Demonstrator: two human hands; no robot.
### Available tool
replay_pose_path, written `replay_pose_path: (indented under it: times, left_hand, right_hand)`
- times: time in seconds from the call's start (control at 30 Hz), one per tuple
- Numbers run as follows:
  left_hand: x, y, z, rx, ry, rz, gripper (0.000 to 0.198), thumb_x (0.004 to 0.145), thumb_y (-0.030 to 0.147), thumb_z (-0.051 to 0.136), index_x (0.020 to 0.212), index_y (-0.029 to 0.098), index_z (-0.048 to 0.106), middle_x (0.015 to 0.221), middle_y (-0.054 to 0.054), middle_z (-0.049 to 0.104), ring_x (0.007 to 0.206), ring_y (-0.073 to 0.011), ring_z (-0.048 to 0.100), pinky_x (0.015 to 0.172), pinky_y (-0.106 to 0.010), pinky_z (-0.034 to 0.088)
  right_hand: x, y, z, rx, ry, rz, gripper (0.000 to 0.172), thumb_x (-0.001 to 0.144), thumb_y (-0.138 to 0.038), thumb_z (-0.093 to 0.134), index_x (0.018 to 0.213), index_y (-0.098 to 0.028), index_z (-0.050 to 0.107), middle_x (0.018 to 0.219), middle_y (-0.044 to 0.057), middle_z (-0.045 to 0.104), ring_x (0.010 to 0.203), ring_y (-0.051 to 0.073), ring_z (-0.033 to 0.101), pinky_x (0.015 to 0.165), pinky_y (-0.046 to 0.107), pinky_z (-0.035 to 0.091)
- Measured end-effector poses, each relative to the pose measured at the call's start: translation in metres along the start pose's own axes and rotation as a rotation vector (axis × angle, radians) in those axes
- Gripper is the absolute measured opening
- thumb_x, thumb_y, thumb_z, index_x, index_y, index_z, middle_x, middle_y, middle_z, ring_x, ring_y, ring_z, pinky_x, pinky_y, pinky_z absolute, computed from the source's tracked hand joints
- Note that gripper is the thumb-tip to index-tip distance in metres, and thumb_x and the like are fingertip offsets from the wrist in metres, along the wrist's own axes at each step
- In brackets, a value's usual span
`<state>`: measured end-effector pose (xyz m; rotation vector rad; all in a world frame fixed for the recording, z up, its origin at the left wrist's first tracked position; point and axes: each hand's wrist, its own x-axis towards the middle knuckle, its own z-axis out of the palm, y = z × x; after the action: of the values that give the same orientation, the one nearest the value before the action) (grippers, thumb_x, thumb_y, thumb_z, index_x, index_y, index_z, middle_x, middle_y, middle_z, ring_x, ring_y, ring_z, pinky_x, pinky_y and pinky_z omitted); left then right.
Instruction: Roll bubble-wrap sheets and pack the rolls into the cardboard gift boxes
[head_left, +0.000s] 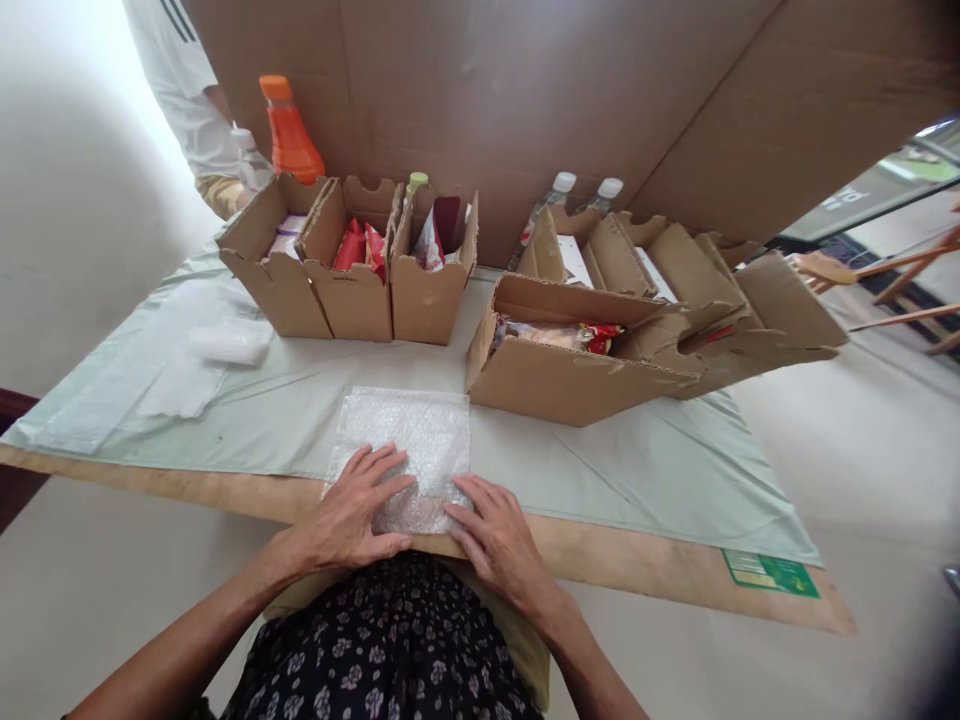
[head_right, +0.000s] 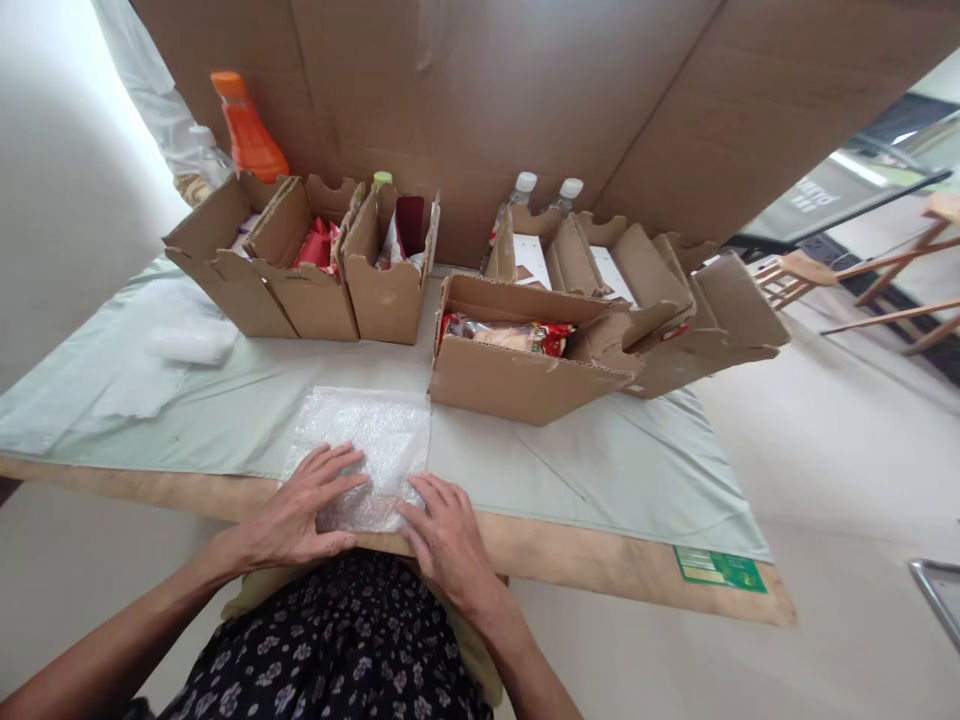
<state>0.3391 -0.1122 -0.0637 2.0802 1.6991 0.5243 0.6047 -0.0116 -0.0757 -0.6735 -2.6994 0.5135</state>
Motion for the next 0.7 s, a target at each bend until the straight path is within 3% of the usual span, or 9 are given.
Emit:
replay_pose_path:
  times: [0.13, 0.2, 0.27, 0.33, 0.43, 0.5, 0.57, 0.7]
  left_hand:
    - [-0.004, 0.004, -0.003, 0.025, -0.05, -0.014, 0.083, 0.078, 0.057, 0.08, 0.149, 0.022, 0.053, 0.162, -0.02, 0.043, 0.154, -0.0412, 0.035, 0.123, -0.07, 0.027]
    - [-0.008, 0.003, -0.007, 0.026, -0.034, -0.039, 0.07, 0.083, 0.043, 0.078, 0.146, 0.022, 0.055, 0.161, -0.018, 0.047, 0.152, -0.0385, 0.038, 0.124, -0.068, 0.026]
    - [-0.013, 0.0, -0.013, -0.009, 0.024, -0.089, 0.048, 0.087, 0.024, 0.065, 0.135, 0.022, 0.063, 0.15, -0.014, 0.06, 0.146, -0.0333, 0.049, 0.124, -0.065, 0.028]
    - [-0.016, -0.003, -0.022, -0.097, 0.1, -0.176, 0.034, 0.089, 0.017, 0.054, 0.119, 0.021, 0.069, 0.128, -0.01, 0.074, 0.127, -0.0278, 0.065, 0.12, -0.057, 0.04]
    - [-0.014, -0.008, -0.037, -0.268, 0.169, -0.333, 0.024, 0.092, 0.027, 0.052, 0.102, 0.02, 0.072, 0.1, -0.005, 0.08, 0.095, -0.0221, 0.074, 0.09, -0.037, 0.059]
    - [-0.008, -0.013, -0.044, -0.321, 0.187, -0.415, 0.025, 0.091, 0.035, 0.054, 0.096, 0.02, 0.073, 0.091, -0.003, 0.079, 0.084, -0.0206, 0.073, 0.072, -0.029, 0.058]
    - [-0.001, -0.019, -0.046, -0.307, 0.219, -0.466, 0.025, 0.088, 0.036, 0.055, 0.092, 0.02, 0.073, 0.085, -0.002, 0.078, 0.078, -0.0198, 0.071, 0.066, -0.027, 0.054]
    - [0.015, -0.032, -0.039, -0.219, 0.315, -0.512, 0.027, 0.086, 0.034, 0.056, 0.099, 0.02, 0.075, 0.089, -0.001, 0.08, 0.072, -0.018, 0.069, 0.072, -0.028, 0.055]
  right_hand:
    - [0.017, 0.003, 0.003, 0.048, 0.201, -0.002, 0.024, 0.099, -0.015, 0.054, 0.106, -0.023, 0.075, 0.123, 0.009, 0.076, 0.121, 0.027, 0.067, 0.097, 0.047, 0.054]
    - [0.021, 0.002, -0.004, 0.127, 0.262, 0.009, 0.024, 0.101, -0.019, 0.053, 0.107, -0.024, 0.075, 0.117, 0.008, 0.078, 0.119, 0.026, 0.068, 0.098, 0.047, 0.053]
    - [0.023, -0.001, -0.011, 0.225, 0.271, 0.044, 0.023, 0.102, -0.023, 0.053, 0.106, -0.025, 0.075, 0.108, 0.007, 0.08, 0.11, 0.024, 0.072, 0.097, 0.045, 0.054]
    - [0.026, -0.004, -0.015, 0.309, 0.271, 0.138, 0.022, 0.101, -0.029, 0.055, 0.102, -0.025, 0.076, 0.097, 0.006, 0.08, 0.095, 0.023, 0.075, 0.089, 0.04, 0.057]
    - [0.035, -0.003, -0.01, 0.412, 0.302, 0.305, 0.024, 0.099, -0.039, 0.056, 0.095, -0.023, 0.075, 0.086, 0.004, 0.078, 0.075, 0.019, 0.072, 0.073, 0.031, 0.057]
    - [0.045, 0.002, -0.003, 0.452, 0.32, 0.371, 0.027, 0.098, -0.043, 0.058, 0.093, -0.022, 0.074, 0.08, 0.003, 0.076, 0.067, 0.017, 0.068, 0.067, 0.028, 0.055]
    - [0.057, 0.009, 0.005, 0.442, 0.322, 0.408, 0.029, 0.096, -0.046, 0.058, 0.091, -0.022, 0.073, 0.077, 0.002, 0.074, 0.063, 0.016, 0.064, 0.064, 0.027, 0.052]
    - [0.075, 0.025, 0.019, 0.279, 0.329, 0.452, 0.032, 0.096, -0.049, 0.055, 0.092, -0.023, 0.073, 0.077, 0.002, 0.074, 0.065, 0.017, 0.063, 0.067, 0.029, 0.049]
